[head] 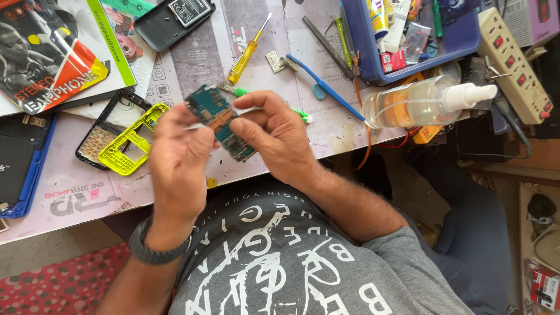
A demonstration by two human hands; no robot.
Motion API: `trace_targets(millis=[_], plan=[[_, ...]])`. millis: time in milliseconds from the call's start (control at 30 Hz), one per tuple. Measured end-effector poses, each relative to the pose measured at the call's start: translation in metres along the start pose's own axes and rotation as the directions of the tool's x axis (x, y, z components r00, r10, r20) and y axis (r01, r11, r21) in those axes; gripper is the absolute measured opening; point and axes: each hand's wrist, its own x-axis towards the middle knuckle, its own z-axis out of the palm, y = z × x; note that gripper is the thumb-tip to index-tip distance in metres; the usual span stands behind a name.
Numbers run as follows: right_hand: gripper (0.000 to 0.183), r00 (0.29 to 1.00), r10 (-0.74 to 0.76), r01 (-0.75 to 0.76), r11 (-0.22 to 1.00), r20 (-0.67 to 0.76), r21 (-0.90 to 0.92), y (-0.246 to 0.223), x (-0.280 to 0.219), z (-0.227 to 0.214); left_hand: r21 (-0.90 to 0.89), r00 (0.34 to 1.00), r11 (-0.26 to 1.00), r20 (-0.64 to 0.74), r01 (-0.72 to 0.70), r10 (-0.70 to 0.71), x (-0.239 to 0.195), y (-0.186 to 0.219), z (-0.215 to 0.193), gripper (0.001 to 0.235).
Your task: The person cleans a small circuit board using a green utility knife to scrape residue, then sprays a liquid and scrubs with a blue toothbrush. They wipe the board with a finger and inspect it before placing it into a yellow phone casing.
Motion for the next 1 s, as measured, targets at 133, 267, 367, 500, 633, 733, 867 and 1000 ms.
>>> trace_targets(millis=[133, 267, 367, 500, 633, 733, 867, 1000], plan=[[0.025, 0.982, -0.189, 0.169, 0.8, 0.026, -0.576, 0.0, 0.001, -0.006, -0.445, 0.947, 0.837, 0.127, 0.319, -0.294, 0.017, -0.02, 0.002, 0.028], [0.019, 0.899, -0.439, 0.134, 0.26, 0.006, -0.956, -0.014, 0.017, -0.041, -0.374, 0.96, 0.888, 0.175, 0.268, -0.216, 0.021, -0.024, -0.001, 0.03], [0.02, 0.875, -0.485, 0.028, 0.072, -0.01, -0.997, -0.018, 0.026, -0.06, -0.366, 0.959, 0.891, 0.189, 0.27, -0.213, 0.02, -0.022, -0.004, 0.034], [0.029, 0.888, -0.451, -0.044, 0.116, -0.092, -0.992, -0.023, 0.04, -0.063, -0.407, 0.943, 0.855, 0.22, 0.321, -0.25, 0.021, -0.018, -0.006, 0.036], [0.031, 0.897, -0.439, -0.013, 0.086, -0.05, -0.996, -0.028, 0.055, -0.058, -0.415, 0.931, 0.839, 0.247, 0.351, -0.267, 0.019, -0.017, -0.01, 0.038], [0.027, 0.94, -0.338, 0.009, 0.131, -0.037, -0.991, -0.037, 0.067, -0.064, -0.417, 0.928, 0.836, 0.261, 0.356, -0.265, 0.02, -0.017, -0.011, 0.039], [0.022, 0.975, -0.215, 0.005, 0.244, -0.049, -0.97, -0.043, 0.065, -0.066, -0.394, 0.929, 0.851, 0.27, 0.347, -0.253, 0.017, -0.016, -0.012, 0.039], [0.011, 0.87, -0.457, 0.372, 0.369, 0.183, -0.852, -0.039, 0.036, -0.053, -0.416, 0.921, 0.829, 0.272, 0.373, -0.278, 0.016, -0.016, -0.012, 0.034]])
